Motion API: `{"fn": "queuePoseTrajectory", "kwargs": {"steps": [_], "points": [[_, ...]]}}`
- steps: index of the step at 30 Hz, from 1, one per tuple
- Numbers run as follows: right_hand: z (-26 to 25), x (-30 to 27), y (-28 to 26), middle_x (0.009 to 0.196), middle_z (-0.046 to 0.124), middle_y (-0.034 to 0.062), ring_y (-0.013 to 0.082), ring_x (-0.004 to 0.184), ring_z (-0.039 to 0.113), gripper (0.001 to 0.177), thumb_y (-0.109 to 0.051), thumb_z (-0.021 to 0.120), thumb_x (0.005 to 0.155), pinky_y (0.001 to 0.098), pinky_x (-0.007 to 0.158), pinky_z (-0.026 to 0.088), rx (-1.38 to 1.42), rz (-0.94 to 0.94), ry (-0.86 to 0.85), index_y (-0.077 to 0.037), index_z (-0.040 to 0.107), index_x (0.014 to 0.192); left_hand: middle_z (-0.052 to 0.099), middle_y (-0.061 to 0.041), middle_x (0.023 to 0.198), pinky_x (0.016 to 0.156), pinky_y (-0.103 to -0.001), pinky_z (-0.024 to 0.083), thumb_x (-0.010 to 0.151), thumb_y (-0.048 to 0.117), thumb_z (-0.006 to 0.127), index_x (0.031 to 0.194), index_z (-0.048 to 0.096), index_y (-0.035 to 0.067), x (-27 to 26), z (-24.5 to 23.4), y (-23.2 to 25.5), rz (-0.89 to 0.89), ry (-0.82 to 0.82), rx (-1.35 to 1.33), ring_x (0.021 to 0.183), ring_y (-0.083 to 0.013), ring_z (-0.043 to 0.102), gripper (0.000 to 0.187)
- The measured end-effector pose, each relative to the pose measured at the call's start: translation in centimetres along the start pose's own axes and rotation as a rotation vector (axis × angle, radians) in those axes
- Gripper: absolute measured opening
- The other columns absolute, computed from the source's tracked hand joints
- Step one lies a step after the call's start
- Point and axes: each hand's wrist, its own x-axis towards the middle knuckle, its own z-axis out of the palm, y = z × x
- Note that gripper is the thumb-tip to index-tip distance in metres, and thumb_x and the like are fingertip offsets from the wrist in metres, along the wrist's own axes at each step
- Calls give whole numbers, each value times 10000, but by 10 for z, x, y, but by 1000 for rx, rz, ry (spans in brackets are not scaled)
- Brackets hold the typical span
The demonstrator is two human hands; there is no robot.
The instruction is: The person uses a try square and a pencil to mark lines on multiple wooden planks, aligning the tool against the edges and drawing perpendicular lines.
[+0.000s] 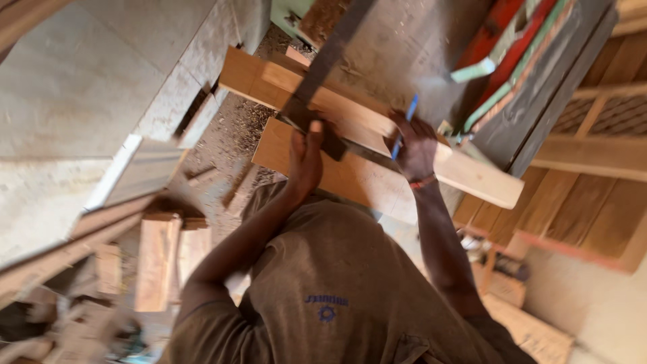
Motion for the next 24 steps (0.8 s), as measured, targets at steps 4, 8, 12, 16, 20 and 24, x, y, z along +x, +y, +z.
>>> {"fn": "queuePoseTrajectory", "kwargs": {"steps": [4,8,12,16,20,24], "points": [[3,-10,-2,1300,710,141,343,1210,666,434,-180,857,851,474,1071,503,160,-85,-1,-47,669,1220,584,-178,1196,1021,-381,496,1169,334,375,1495,353,-10,0,-14,28,135,-115,297,1140,-237,580,474],[16,-49,9,1275,692,124,309,1164,665,335,-161,791,875,443,1009,525,543,47,11,-53,679,1170,480,-300,1368,1045,-464,457,1161,259,459,1548,262,-59,1,-12,56,194,-327,737,1234,-378,527,538],[24,-105,26,1153,706,128,192,997,694,248,-83,603,1032,334,887,569,929,634,272,-4,682,1253,513,-260,1284,1041,-492,450,1043,172,603,1492,415,-37,14,6,66,364,-595,1091,1195,-410,527,530],[18,-147,33,1292,712,181,242,1232,679,219,-166,597,1147,374,1118,528,728,625,711,30,613,1243,575,-146,1296,1043,-467,450,964,69,659,1414,569,-3,28,21,52,599,-849,1262,1221,-327,551,465],[4,-169,20,1272,711,185,249,1175,692,274,-230,582,1137,384,1058,554,631,731,738,26,609,1231,576,-131,1251,1034,-462,450,975,178,705,1412,571,-12,24,34,28,614,-999,1207,1168,-321,548,495],[3,-174,6,1255,714,180,251,1159,699,267,-211,558,1135,393,1041,571,646,746,748,20,625,1252,564,-132,1141,962,-469,438,993,220,696,1414,591,33,20,47,6,564,-1033,1317,1055,-329,529,472]]}}
